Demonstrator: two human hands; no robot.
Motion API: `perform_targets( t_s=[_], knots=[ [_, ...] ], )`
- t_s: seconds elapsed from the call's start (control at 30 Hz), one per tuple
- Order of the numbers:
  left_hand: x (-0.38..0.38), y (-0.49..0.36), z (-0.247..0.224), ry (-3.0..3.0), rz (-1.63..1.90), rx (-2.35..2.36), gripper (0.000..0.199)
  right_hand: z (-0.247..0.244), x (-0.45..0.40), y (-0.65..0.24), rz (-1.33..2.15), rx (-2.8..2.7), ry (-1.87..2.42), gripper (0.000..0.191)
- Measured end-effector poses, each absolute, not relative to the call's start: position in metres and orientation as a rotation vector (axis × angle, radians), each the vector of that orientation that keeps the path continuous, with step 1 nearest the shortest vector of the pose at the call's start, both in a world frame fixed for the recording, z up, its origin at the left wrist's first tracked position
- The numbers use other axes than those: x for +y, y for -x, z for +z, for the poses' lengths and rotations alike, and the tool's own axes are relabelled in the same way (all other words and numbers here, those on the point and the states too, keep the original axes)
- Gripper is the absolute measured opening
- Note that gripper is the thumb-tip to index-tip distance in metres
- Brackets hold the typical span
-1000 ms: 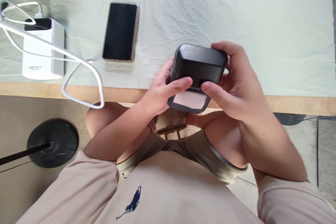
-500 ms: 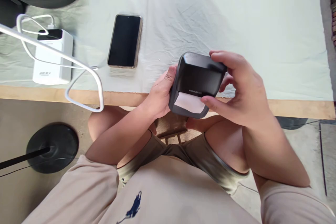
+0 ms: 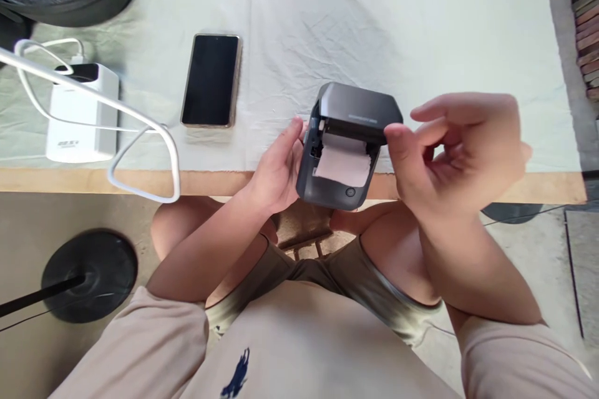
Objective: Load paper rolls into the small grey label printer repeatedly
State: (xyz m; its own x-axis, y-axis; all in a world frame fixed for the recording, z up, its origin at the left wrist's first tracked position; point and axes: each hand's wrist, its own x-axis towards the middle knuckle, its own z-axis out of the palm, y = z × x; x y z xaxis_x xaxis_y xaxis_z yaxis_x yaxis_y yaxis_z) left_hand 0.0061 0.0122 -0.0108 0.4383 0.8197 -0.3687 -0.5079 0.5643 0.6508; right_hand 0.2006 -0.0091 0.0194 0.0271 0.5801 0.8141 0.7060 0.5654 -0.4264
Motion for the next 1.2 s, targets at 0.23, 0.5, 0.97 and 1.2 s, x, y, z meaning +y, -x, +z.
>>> perform_targets(
  t_s=[0.23,0.5,0.97,1.2],
  knots=[
    [0.009,-0.002,-0.012,-0.641,0.898,0.721,0.031,0.022,-0.009,-0.197,0.214,-1.404,1.126,0.007],
    [0.008,0.000,-0.011,-0.714,0.866,0.682,0.043,0.029,-0.011,-0.214,0.098,-2.055,1.305,0.019],
    [0.012,-0.003,-0.014,-0.602,0.974,0.667,0.018,0.052,-0.011,-0.252,0.519,-1.492,1.250,0.030],
    [0.016,-0.006,-0.012,-0.504,1.083,0.815,0.018,-0.024,0.051,-0.321,0.619,-1.379,1.459,0.034]
  ],
)
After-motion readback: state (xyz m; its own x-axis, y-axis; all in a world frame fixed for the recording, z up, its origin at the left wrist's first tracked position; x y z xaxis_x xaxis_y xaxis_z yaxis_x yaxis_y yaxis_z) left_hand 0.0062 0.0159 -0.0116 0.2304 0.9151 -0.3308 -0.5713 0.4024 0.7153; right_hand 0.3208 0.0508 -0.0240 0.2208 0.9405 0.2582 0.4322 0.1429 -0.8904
